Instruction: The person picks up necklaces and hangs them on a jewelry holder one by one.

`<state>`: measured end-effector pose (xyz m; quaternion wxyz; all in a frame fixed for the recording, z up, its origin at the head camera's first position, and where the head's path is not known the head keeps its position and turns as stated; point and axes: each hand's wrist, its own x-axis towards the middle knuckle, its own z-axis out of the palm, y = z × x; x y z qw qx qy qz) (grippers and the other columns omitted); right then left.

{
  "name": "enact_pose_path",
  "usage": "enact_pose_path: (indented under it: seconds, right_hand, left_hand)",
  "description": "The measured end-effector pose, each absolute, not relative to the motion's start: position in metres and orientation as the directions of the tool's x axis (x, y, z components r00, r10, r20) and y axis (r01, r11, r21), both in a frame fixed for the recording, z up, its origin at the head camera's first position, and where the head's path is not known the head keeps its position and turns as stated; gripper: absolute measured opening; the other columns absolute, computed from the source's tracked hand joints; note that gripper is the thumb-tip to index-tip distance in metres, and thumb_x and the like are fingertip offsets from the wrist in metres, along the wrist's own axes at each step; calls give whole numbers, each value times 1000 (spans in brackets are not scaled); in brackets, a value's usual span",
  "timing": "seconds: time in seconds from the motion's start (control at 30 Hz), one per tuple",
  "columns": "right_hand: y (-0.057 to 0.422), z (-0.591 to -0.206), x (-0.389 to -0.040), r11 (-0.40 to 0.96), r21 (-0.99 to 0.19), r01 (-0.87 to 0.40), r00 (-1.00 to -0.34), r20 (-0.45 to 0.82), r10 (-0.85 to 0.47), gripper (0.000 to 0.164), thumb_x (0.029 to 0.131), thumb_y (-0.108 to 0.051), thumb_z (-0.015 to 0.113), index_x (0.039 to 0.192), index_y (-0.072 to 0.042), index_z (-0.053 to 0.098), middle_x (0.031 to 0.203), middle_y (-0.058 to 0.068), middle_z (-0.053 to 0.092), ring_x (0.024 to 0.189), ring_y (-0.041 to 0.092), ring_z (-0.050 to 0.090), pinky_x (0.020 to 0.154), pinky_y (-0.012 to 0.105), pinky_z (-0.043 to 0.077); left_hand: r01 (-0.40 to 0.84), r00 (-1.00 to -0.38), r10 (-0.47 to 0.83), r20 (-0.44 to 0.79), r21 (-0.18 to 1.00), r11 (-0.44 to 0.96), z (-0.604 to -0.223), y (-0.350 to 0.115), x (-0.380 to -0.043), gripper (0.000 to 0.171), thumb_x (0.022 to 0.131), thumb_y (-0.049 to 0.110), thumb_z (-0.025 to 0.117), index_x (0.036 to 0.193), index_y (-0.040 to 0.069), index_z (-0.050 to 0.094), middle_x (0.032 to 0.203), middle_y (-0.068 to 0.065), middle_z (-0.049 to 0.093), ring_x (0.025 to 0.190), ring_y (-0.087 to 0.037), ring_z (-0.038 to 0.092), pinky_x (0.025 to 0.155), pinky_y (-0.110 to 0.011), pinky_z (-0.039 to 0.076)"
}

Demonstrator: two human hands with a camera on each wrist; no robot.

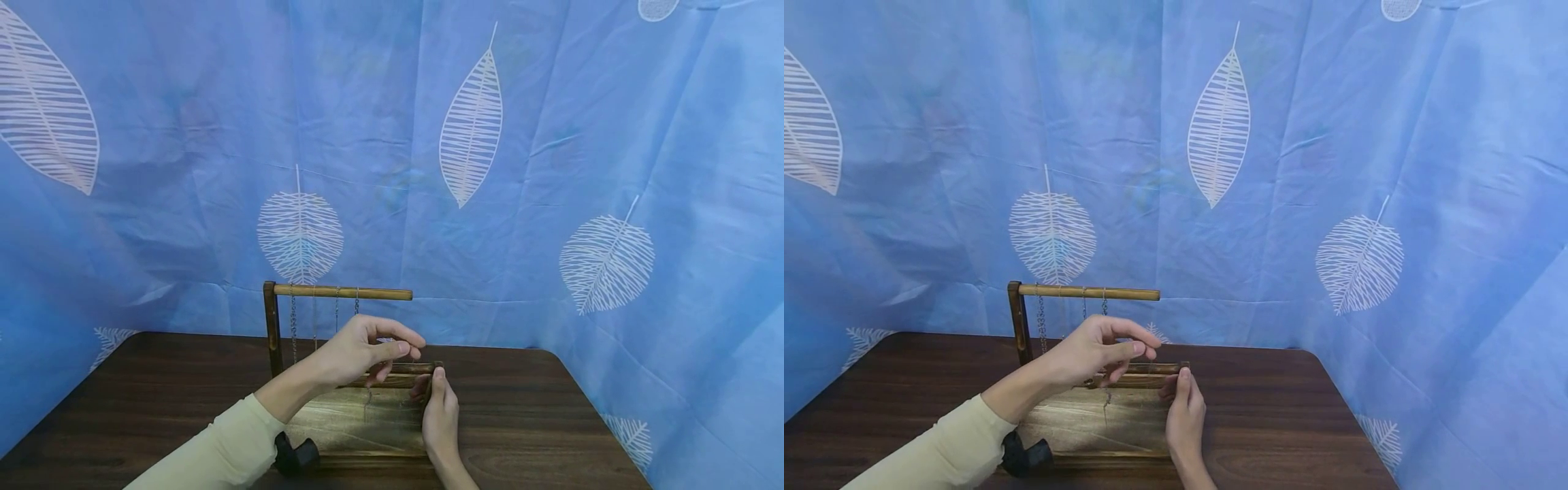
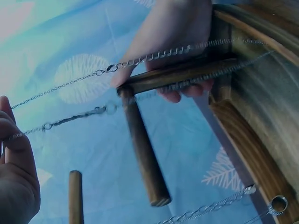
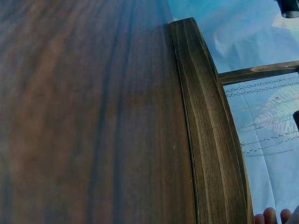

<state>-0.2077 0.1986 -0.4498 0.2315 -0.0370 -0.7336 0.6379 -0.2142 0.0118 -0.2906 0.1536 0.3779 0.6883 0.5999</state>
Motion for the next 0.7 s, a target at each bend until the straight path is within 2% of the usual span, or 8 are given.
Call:
enact_pose_path:
  seconds: [0.13,0.7]
  right_hand:
    - [199,-450,-208,190,-954,-232,-892,287,349,60,112,-43,26,103,2,65,87,13,63,85,30,61,79,42,50]
    - [196,-452,-212,167,-958,-232,-883,280,376,65,111,-46,26,105,7,65,82,13,61,79,30,62,75,40,54]
  left_hand:
    - [364,-683,686,251,931,22,-284,6,-216,24,105,14,56,123,13,72,105,-6,72,47,-15,45,41,-28,37]
    - [383,-713,653,255,922,58,-278,-21,-221,24,105,16,56,123,15,73,106,-7,72,43,-13,43,38,-28,34]
